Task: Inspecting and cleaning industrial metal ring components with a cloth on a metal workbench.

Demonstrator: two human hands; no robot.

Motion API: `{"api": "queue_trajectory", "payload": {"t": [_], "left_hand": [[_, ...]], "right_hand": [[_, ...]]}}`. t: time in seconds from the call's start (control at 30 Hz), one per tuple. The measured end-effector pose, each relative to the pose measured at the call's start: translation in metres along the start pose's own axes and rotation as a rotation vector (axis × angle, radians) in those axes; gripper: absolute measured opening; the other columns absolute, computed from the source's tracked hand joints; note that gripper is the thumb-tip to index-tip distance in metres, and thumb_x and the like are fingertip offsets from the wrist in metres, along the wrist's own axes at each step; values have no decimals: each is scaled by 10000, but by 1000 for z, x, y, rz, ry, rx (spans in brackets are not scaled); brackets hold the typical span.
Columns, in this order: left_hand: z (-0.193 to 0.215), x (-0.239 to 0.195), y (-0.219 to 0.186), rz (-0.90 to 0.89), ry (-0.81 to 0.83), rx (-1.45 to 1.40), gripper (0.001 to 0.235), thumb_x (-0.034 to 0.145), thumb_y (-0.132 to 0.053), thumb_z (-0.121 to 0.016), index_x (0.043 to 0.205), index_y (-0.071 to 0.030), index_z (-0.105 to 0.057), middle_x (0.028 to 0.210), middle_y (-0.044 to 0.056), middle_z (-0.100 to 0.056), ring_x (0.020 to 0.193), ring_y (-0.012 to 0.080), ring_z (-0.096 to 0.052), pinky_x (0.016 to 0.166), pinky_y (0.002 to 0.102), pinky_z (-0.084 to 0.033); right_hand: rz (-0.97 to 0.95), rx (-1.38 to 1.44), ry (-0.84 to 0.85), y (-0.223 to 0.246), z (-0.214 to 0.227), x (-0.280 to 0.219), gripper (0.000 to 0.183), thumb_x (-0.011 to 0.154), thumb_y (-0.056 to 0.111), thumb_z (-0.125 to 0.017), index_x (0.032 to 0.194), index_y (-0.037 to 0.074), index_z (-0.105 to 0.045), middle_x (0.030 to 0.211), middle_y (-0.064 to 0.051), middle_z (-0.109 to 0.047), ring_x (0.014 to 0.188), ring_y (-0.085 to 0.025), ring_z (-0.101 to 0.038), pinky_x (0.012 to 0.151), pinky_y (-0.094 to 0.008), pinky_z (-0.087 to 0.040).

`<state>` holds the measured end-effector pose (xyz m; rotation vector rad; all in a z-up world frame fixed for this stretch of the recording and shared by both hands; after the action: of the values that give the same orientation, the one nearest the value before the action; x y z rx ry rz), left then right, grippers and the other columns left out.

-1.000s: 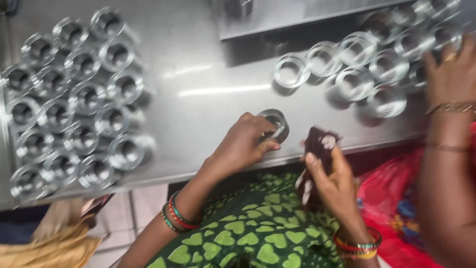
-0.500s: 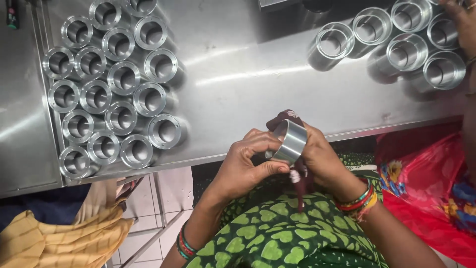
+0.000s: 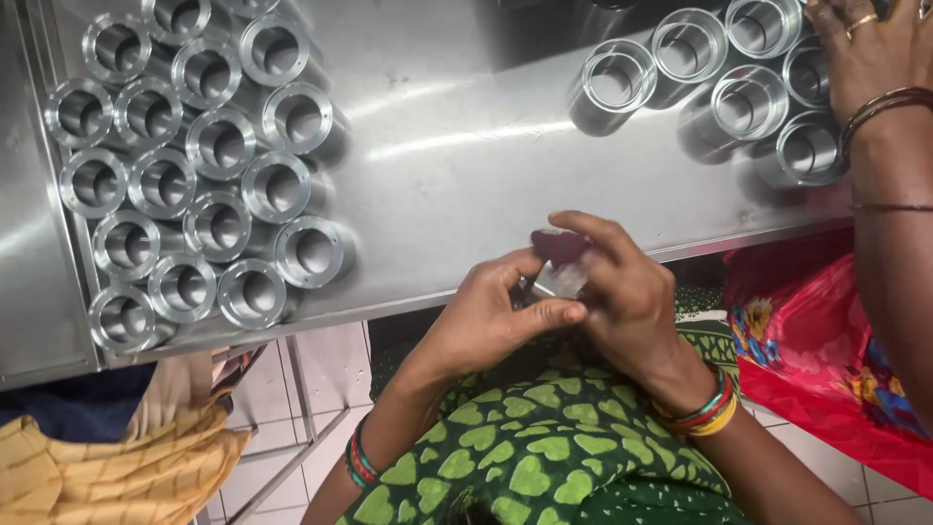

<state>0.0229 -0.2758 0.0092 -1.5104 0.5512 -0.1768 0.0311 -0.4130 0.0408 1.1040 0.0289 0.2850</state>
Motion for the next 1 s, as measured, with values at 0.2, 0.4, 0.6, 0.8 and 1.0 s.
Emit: {"api": "queue_trajectory", "payload": {"t": [0.2, 0.4, 0.6, 0.8, 1.0], "left_hand": [[6, -2, -8, -152, -53, 111, 401, 814, -396, -841, 1006, -55, -752, 1077, 90, -710, 1020, 219, -607, 915, 401, -494], [10, -1, -25, -267, -40, 194, 429, 812, -400, -840, 1045, -52, -747, 1053, 53, -742, 1024, 197, -661, 934, 356, -538], [24, -1, -32, -174, -26, 247, 429, 893, -316, -770, 1202, -41, -656, 1213, 81, -657, 1044, 184, -677, 848, 318, -596], [21, 7, -28, -253, -122, -99, 462, 997, -24, -566, 1454, -36, -497, 1426, 114, -565, 1282, 208, -601, 1049, 335, -555], [11, 14, -17, -165, -82, -446, 555, 1045, 33, -532, 1568, -64, -373, 1473, 139, -540, 1273, 222, -592, 1071, 331, -566]], "right_hand": [[-401, 644, -11, -47, -19, -9, 368, 964, 13, -543, 1329, -17, -576, 1241, -111, -703, 1030, -159, -731, 844, -287, -640], [-538, 776, 3, -52, -15, -15, 413, 933, -9, -527, 1341, -15, -590, 1199, -109, -709, 1059, -152, -709, 901, -275, -594], [-132, 299, -96, -25, 31, -19, 499, 903, 1, -706, 1363, -24, -515, 1265, -56, -637, 1153, -113, -619, 976, -252, -518], [-167, 389, -48, -30, 29, -10, 561, 908, 63, -795, 1406, -2, -543, 1215, -32, -654, 1100, -104, -611, 953, -243, -512], [-189, 462, -72, -40, 20, -11, 576, 877, 88, -818, 1385, 4, -560, 1180, -43, -680, 1040, -110, -649, 916, -251, -548]]}}
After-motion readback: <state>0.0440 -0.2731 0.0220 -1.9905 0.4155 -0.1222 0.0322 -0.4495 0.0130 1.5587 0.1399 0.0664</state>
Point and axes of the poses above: each hand's wrist, its own x-axis towards the middle knuckle, its own z-axis out of the back of the hand, y = z × x, the point moved 7 cm from there along x, towards the middle knuckle
